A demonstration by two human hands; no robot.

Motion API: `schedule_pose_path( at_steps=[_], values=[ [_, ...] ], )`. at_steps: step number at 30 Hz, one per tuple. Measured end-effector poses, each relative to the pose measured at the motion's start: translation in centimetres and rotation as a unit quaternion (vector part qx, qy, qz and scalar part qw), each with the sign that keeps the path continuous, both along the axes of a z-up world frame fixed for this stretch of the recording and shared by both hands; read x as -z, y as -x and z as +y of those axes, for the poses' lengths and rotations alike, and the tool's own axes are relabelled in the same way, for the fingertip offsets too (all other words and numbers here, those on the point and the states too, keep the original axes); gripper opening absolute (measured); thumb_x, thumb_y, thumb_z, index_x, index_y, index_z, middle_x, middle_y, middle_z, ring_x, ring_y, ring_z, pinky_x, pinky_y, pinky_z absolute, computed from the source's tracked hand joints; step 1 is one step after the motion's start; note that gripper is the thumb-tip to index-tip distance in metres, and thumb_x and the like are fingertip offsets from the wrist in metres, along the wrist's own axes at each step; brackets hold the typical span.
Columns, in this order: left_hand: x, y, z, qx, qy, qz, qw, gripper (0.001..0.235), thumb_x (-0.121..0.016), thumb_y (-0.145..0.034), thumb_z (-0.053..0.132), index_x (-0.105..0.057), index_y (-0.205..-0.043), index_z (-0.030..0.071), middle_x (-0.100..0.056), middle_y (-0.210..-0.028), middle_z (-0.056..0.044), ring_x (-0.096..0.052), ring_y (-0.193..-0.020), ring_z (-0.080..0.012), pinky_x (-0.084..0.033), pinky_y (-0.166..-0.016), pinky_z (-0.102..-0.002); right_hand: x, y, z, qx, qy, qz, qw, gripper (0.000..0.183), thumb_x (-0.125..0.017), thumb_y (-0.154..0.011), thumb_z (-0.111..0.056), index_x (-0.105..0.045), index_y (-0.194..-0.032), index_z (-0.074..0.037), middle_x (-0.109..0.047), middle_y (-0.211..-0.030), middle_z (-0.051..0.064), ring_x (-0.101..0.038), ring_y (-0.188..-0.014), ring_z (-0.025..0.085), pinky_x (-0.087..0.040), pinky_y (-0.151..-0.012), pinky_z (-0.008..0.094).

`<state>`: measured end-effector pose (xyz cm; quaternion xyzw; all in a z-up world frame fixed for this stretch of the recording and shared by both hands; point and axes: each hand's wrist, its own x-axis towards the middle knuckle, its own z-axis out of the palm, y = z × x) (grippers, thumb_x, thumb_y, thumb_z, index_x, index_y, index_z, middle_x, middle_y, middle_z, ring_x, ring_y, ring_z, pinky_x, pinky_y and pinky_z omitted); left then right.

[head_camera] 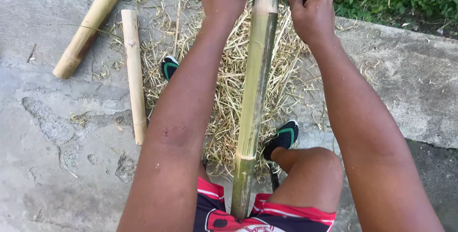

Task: A person uses a curved knife to scrape and notch a long green bamboo pole held between their legs for stability.

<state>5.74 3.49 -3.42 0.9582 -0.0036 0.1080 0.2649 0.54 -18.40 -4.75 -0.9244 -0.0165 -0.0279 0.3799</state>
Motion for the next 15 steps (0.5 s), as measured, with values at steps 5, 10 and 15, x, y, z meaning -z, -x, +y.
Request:
schedule_pose_path(
  at_steps=[5, 10, 15],
  values=[
    [-3.0, 3.7, 0.2, 0.048, -0.083, 0.073, 0.993, 0.020, -0.068, -0.093, 0.035, -0.080, -0.090, 0.019, -0.072, -0.072, -0.013, -0.072, -0.070, -0.0357, -0.055, -0.061, -0.050, 0.1, 3.3, 0.9, 0.031, -0.067, 0.118, 0.990, 0.046, -0.058, -0.110, -0.043, -0.065, -0.081, -0.007, -0.056, -0.058, 0.001, -0.045, -0.047, 0.017, -0.034, -0.044, 0.042],
    [-2.4, 3.6, -0.1, 0.035, -0.126, 0.111, 0.985, 0.022, -0.066, -0.092, 0.030, -0.078, -0.082, 0.014, -0.071, -0.070, -0.015, -0.072, -0.067, -0.0325, -0.054, -0.058, -0.048, 2.1, 5.1, 1.1, 0.028, -0.103, 0.086, 0.991, 0.047, -0.058, -0.110, -0.042, -0.065, -0.083, -0.005, -0.055, -0.059, 0.001, -0.044, -0.048, 0.011, -0.034, -0.042, 0.035],
    [-4.3, 11.7, 1.0, 0.080, -0.149, 0.253, 0.953, 0.035, -0.059, -0.101, 0.024, -0.069, -0.072, 0.008, -0.064, -0.059, -0.009, -0.066, -0.055, -0.0276, -0.046, -0.045, -0.045, 5.1, 13.2, 1.5, 0.033, -0.136, 0.144, 0.980, 0.042, -0.049, -0.108, -0.040, -0.067, -0.086, -0.009, -0.054, -0.058, -0.002, -0.041, -0.042, 0.010, -0.033, -0.036, 0.033]
  ],
)
